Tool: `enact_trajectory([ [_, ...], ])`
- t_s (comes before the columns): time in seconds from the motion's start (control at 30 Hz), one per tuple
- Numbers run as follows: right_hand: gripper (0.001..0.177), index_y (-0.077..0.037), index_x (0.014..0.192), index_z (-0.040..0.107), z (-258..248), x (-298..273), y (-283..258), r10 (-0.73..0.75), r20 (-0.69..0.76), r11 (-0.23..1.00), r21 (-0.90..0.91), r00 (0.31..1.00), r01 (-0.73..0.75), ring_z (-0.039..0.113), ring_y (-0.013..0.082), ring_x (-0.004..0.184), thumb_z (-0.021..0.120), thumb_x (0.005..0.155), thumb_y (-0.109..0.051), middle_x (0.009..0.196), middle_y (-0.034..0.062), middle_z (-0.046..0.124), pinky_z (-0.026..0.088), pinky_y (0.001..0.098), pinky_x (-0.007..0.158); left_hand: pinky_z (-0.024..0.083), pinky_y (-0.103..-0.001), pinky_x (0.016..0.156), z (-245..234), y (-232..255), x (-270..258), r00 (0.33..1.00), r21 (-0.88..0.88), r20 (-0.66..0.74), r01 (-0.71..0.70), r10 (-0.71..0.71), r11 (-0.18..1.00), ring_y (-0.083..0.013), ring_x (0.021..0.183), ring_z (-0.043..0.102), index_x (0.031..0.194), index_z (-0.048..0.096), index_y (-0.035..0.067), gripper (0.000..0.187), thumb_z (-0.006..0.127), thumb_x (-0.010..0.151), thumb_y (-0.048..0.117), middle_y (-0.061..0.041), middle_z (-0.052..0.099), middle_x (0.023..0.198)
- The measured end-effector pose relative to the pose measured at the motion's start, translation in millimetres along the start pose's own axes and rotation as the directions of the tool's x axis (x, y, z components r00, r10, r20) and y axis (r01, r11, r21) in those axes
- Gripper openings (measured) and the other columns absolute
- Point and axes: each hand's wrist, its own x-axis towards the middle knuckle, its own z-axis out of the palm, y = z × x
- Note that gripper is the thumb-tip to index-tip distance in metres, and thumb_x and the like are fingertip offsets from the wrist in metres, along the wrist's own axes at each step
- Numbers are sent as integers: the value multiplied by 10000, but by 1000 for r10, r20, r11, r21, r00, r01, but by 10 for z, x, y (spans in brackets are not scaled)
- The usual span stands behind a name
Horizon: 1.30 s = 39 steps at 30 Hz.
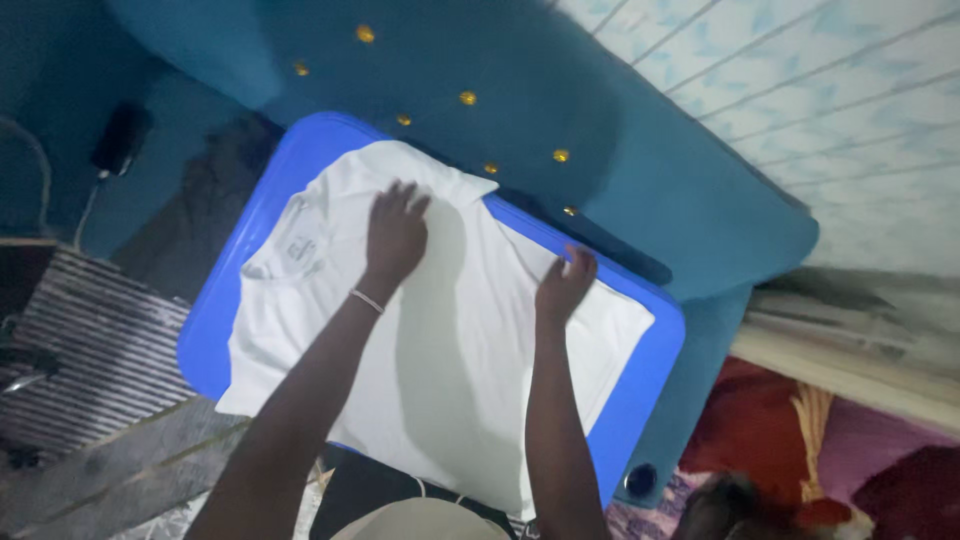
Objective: The person takes a white t-shirt from a suitcase, spreads it flat on a small blue table, and folds the sleeves and body into a compact square.
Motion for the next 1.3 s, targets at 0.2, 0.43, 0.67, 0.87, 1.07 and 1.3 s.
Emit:
enact_trajectory([
  [0.2, 526, -122, 1517, 506, -718, -285, 827, 122, 86, 855, -515, 989, -61, 385, 353, 1484, 525, 1042, -345, 1601, 135, 440, 312, 587, 1112, 130, -690, 1189, 208, -427, 334, 996, 252, 57, 46, -62, 967, -419, 1540, 221, 1560, 485, 106, 665, 558, 1011, 473, -191, 329, 1671],
  [0.43, 599, -100, 1601, 372, -743, -137, 1171, 170, 136, 831, -552, 976, -68, 276, 363, 1547, 420, 1094, -415, 1675, 163, 323, 250, 578, 1186, 95, -712, 1195, 126, -356, 361, 986, 270, -20, 163, -164, 949, -425, 1570, 190, 1613, 406, 54, 755, 567, 1048, 530, -239, 258, 1690],
  [0.67, 673, -141, 1615, 335, -923, -315, 1132, 162, 186, 805, -593, 969, -21, 228, 357, 1553, 444, 1051, -492, 1694, 153, 260, 182, 576, 1200, 124, -650, 1238, 206, 98, -37, 998, 245, -13, 58, -56, 968, -396, 1572, 217, 1626, 408, 71, 690, 584, 1038, 386, -224, 288, 1693],
  [0.87, 685, -102, 1636, 320, -850, -101, 1446, 143, 202, 805, -594, 969, 5, 229, 376, 1562, 428, 1086, -495, 1699, 166, 267, 185, 562, 1222, 152, -630, 1259, 12, 284, -1043, 987, 165, -19, 163, -162, 973, -401, 1578, 252, 1597, 430, 80, 650, 615, 1010, 288, -221, 329, 1682],
  [1.07, 639, -60, 1588, 373, -951, 41, 1482, 61, 172, 889, -457, 983, 25, 274, 393, 1523, 460, 1071, -426, 1669, 188, 324, 202, 557, 1189, 187, -615, 1253, -286, 474, -2365, 951, 280, -51, 308, -306, 909, -378, 1552, 299, 1537, 467, 109, 604, 599, 983, 310, -183, 375, 1635],
  [1.3, 579, -25, 1524, 467, -1176, -1083, 924, -384, 220, 889, -174, 897, 423, 309, 406, 1534, 551, 1045, -338, 1637, 241, 359, 228, 585, 1216, 221, -607, 1239, -545, 317, -3385, 805, 182, -387, 544, -449, 819, -466, 1528, 258, 1563, 389, -71, 723, 598, 1033, 374, -327, 310, 1637],
])
